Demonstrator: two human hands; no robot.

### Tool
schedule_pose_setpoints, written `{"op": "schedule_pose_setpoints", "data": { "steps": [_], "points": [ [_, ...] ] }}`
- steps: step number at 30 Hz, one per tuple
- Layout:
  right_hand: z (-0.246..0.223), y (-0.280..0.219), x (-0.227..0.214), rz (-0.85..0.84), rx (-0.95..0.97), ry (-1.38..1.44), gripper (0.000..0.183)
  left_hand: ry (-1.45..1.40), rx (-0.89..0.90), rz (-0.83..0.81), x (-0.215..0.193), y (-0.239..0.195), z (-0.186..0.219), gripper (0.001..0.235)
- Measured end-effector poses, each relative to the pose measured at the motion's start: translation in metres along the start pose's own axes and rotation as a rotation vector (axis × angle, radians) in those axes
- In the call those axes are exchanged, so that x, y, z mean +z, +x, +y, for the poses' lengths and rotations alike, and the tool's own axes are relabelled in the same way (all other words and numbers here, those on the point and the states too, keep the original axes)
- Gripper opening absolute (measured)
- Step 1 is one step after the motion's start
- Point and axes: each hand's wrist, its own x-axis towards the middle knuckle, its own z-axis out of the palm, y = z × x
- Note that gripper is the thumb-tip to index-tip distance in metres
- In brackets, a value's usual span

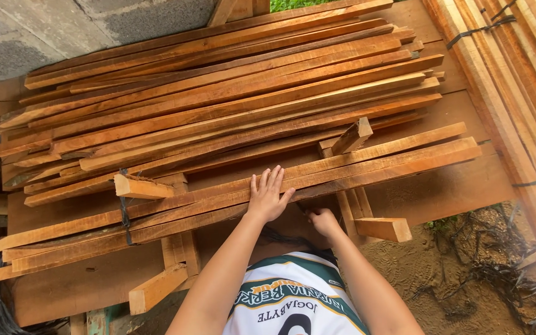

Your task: The person ties a bundle of wooden planks together using a black strap. They wrap the strap around the planks, pull it tight, and tie a knot to secure the bundle. The person then adjusts the planks to ensure they are aligned.

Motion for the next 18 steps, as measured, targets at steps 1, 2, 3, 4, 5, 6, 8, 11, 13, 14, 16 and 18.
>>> {"op": "schedule_pose_setpoints", "data": {
  "steps": [1, 2, 3, 4, 5, 6, 8, 11, 13, 14, 16, 18],
  "points": [
    [-0.003, -0.003, 0.003, -0.005, 0.002, -0.003, 0.044, -0.002, -0.006, -0.003, 0.004, 0.003, -0.001, 0.074],
    [-0.008, -0.004, 0.006, 0.016, 0.044, 0.123, 0.046, 0.034, -0.002, 0.023, 0.006, 0.008, -0.003, 0.074],
    [-0.014, -0.005, 0.008, 0.037, 0.086, 0.248, 0.048, 0.070, 0.002, 0.049, 0.008, 0.012, -0.005, 0.073],
    [-0.018, -0.008, 0.010, 0.031, 0.088, 0.248, 0.048, 0.071, -0.004, 0.047, 0.014, 0.024, -0.013, 0.073],
    [-0.021, -0.011, 0.011, 0.066, 0.062, 0.326, 0.045, 0.094, -0.032, 0.049, 0.020, 0.036, -0.020, 0.073],
    [-0.027, -0.012, 0.008, 0.108, 0.033, 0.408, 0.042, 0.119, -0.051, 0.052, 0.025, 0.052, -0.025, 0.073],
    [-0.029, -0.005, 0.014, 0.103, 0.015, 0.463, 0.039, 0.095, -0.125, -0.024, 0.009, 0.064, -0.021, 0.071],
    [-0.029, 0.004, 0.022, 0.105, 0.004, 0.539, 0.036, 0.026, -0.269, -0.212, -0.029, 0.073, -0.001, 0.080],
    [-0.027, 0.010, 0.027, 0.117, 0.015, 0.569, 0.036, -0.014, -0.332, -0.329, -0.040, 0.090, 0.003, 0.089],
    [-0.024, 0.012, 0.030, 0.117, 0.032, 0.579, 0.036, -0.041, -0.342, -0.388, -0.036, 0.102, -0.001, 0.089],
    [-0.022, 0.013, 0.033, 0.125, 0.059, 0.591, 0.037, -0.067, -0.346, -0.456, -0.018, 0.128, -0.018, 0.090],
    [-0.023, 0.012, 0.033, 0.089, 0.103, 0.658, 0.035, -0.151, -0.355, -0.571, 0.009, 0.155, -0.041, 0.089]
  ]
}}
